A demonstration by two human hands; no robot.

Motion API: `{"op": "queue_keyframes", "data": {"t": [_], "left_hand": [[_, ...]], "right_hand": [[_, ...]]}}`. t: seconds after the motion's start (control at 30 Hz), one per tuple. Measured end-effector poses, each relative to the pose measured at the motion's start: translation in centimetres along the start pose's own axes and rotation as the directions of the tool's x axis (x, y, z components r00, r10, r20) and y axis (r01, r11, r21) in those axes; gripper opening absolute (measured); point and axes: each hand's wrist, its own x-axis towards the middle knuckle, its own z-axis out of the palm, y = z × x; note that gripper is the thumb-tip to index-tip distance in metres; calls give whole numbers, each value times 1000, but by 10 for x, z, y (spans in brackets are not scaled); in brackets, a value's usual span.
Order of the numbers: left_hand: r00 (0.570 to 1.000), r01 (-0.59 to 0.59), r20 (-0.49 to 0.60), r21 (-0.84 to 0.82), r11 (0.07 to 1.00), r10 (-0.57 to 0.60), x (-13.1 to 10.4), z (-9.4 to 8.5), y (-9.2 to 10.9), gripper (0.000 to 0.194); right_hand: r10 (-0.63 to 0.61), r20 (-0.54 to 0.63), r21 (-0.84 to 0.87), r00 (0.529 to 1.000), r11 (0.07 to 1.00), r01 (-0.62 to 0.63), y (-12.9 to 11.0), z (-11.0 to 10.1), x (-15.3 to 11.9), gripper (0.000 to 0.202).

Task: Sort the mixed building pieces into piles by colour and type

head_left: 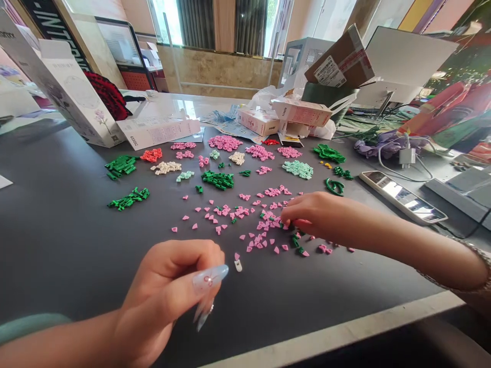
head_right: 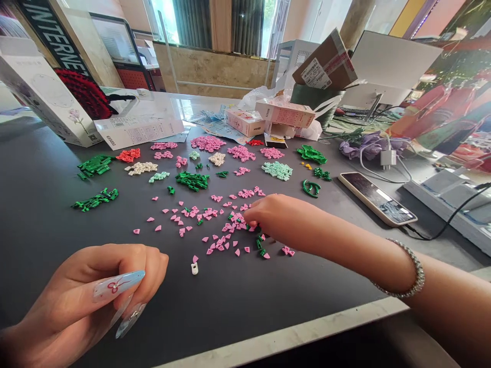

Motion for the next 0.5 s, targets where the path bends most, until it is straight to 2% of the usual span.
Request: {"op": "queue_keyframes", "data": {"t": [0.1, 0.2, 0.27, 0.33, 0.43, 0.5], "left_hand": [[1000, 13, -8, -21, 1000, -13, 1, -1, 0, 31], [1000, 20, -13, -42, 999, -20, 3, -1, -1, 32], [1000, 18, -17, -41, 999, -19, 4, 0, -1, 31], [1000, 13, -15, -35, 999, -14, 5, -1, -1, 31], [1000, 6, -13, -19, 1000, -6, 4, -1, -1, 31], [1000, -1, -15, -14, 1000, 0, 2, -1, -1, 33]], "right_hand": [[61, -50, 191, 997, 980, -51, 7, -2, -7, 19], [147, -105, 479, 983, 874, -80, 18, 0, -17, 10], [200, -100, 696, 975, 714, -75, 25, 5, -23, 8], [256, -86, 864, 963, 501, -56, 30, 11, -27, 8], [403, -80, 982, 912, 189, 3, 35, 17, -27, 9], [503, -51, 998, 863, 48, 31, 36, 16, -24, 11]]}}
